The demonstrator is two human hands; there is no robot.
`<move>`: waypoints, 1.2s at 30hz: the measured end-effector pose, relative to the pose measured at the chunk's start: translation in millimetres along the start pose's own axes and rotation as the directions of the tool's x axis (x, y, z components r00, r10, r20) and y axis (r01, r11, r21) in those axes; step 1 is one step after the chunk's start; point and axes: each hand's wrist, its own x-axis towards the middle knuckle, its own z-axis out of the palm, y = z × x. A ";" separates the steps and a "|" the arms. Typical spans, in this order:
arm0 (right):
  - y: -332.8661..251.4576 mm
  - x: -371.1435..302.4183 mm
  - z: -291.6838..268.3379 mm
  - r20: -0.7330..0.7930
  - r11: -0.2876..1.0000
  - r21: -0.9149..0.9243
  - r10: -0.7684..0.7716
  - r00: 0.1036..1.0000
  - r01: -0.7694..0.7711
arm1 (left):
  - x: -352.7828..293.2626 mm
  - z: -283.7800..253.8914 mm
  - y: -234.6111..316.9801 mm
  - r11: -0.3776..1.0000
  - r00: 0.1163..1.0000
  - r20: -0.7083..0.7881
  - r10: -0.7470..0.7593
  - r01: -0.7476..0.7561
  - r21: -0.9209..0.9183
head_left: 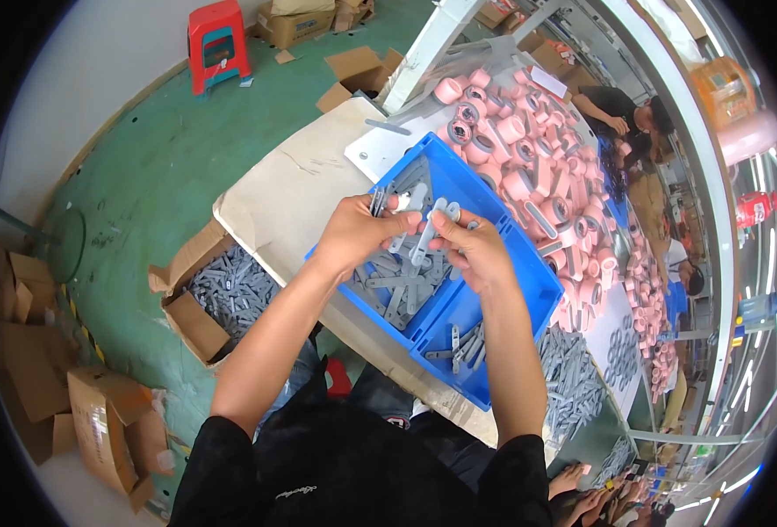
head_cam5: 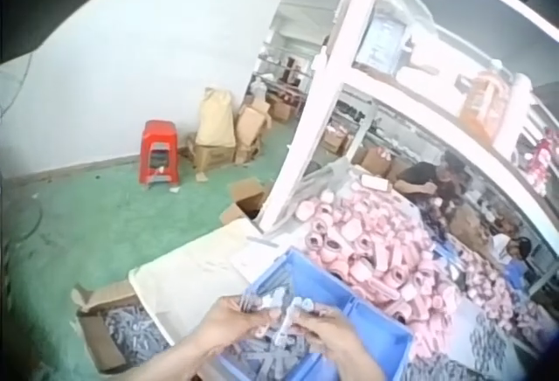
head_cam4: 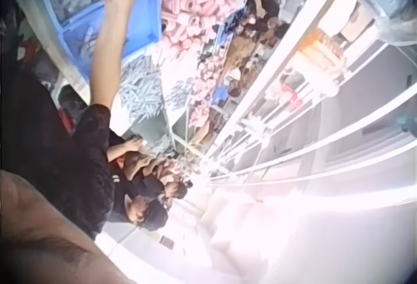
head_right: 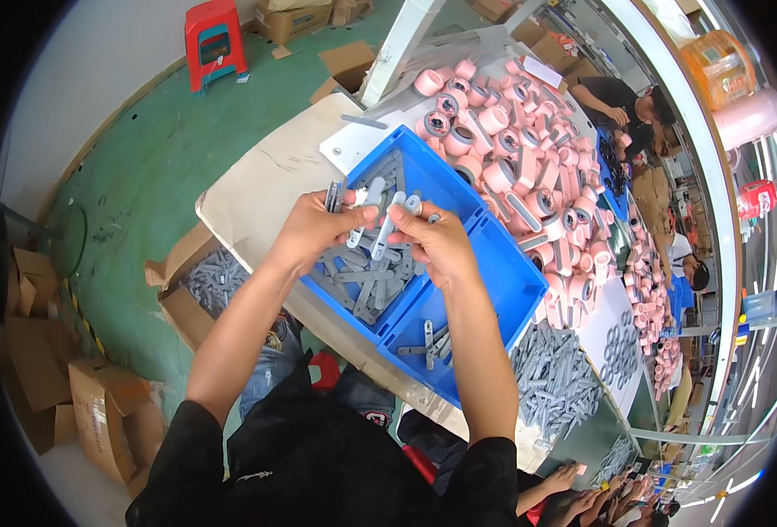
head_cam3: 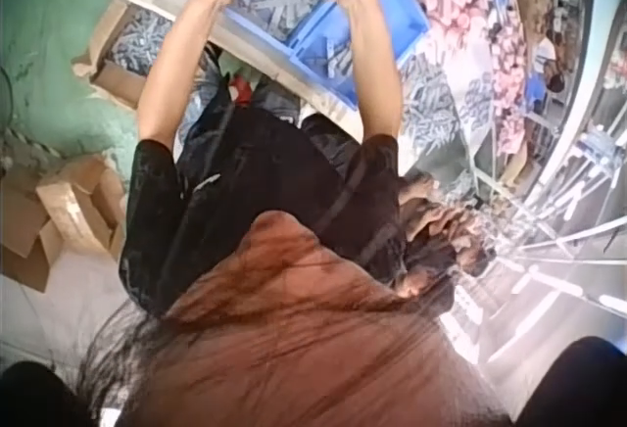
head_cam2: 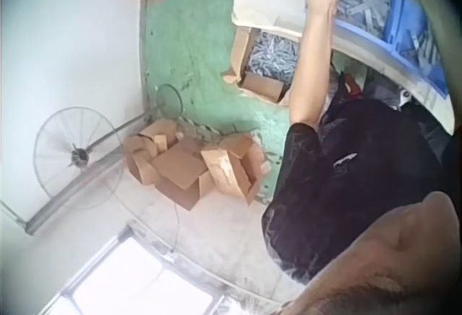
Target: The person assembles small metal components with plastic parts by hand, taking them from blue bins and a cardboard box at a factory workstation. A hammer is used to join the parts together.
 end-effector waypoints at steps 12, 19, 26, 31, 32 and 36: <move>13.5 -10.7 1.2 0.078 1.000 -0.016 -0.008 0.997 0.009 | -3.3 16.2 -10.3 0.978 0.978 0.148 -0.149 0.168 -0.123; 32.6 -27.2 11.7 0.040 0.959 0.266 0.089 0.995 -0.096 | -16.9 21.6 -18.4 0.984 0.987 0.129 0.095 -0.074 -0.161; 9.2 -12.7 -52.0 -0.194 0.924 -0.046 -0.380 0.904 0.379 | -43.5 -35.6 -13.3 0.519 0.973 0.094 0.209 -0.029 -0.854; -27.0 12.8 -45.2 -0.130 0.863 -0.456 -0.309 0.942 0.220 | -73.8 -79.3 -23.0 0.472 0.983 -0.062 0.175 -0.139 -0.870; -18.4 31.1 -53.6 -0.137 0.791 -0.573 -0.348 0.927 0.213 | -78.7 -76.3 -24.6 0.470 0.983 -0.055 0.178 -0.134 -0.873; -1.3 72.9 -44.1 -0.020 0.520 -0.808 -0.494 0.869 0.277 | -98.9 -75.3 -31.0 0.672 0.958 -0.276 -0.083 -0.151 -0.725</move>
